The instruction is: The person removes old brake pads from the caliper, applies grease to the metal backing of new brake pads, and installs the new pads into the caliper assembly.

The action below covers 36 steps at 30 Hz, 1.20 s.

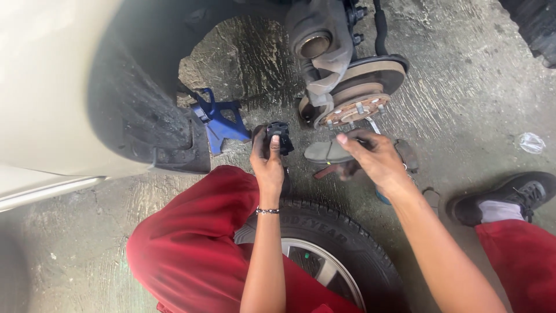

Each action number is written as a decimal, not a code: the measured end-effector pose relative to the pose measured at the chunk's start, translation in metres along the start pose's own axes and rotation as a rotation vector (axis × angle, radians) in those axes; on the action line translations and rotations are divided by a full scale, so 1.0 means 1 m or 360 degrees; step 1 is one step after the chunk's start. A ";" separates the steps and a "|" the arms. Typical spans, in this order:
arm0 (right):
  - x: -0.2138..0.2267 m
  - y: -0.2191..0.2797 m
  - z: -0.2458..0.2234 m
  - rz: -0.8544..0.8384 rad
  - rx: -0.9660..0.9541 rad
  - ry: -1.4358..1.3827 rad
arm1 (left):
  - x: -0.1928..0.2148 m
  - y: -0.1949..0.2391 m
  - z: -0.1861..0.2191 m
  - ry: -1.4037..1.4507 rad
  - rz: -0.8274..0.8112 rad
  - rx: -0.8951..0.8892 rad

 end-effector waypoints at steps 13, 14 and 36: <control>-0.033 -0.050 0.019 0.0450 -0.0127 -0.0080 | -0.007 -0.001 0.000 -0.0075 -0.0001 0.0196; -0.029 -0.050 0.025 0.0448 -0.0097 -0.0093 | -0.010 -0.002 0.001 -0.0042 -0.0011 0.0211; 0.008 -0.012 0.051 0.0548 -0.0051 -0.0331 | -0.045 -0.033 -0.032 -0.0399 -0.0158 -0.0202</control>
Point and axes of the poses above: each hand's wrist, its own y-axis away from the middle knuckle, its own x-axis out of the back of the hand, z = x × y, the point moved 3 cm from there along -y, towards the middle knuckle, and after that the axes turned 11 degrees about y, right-handed, at the moved point
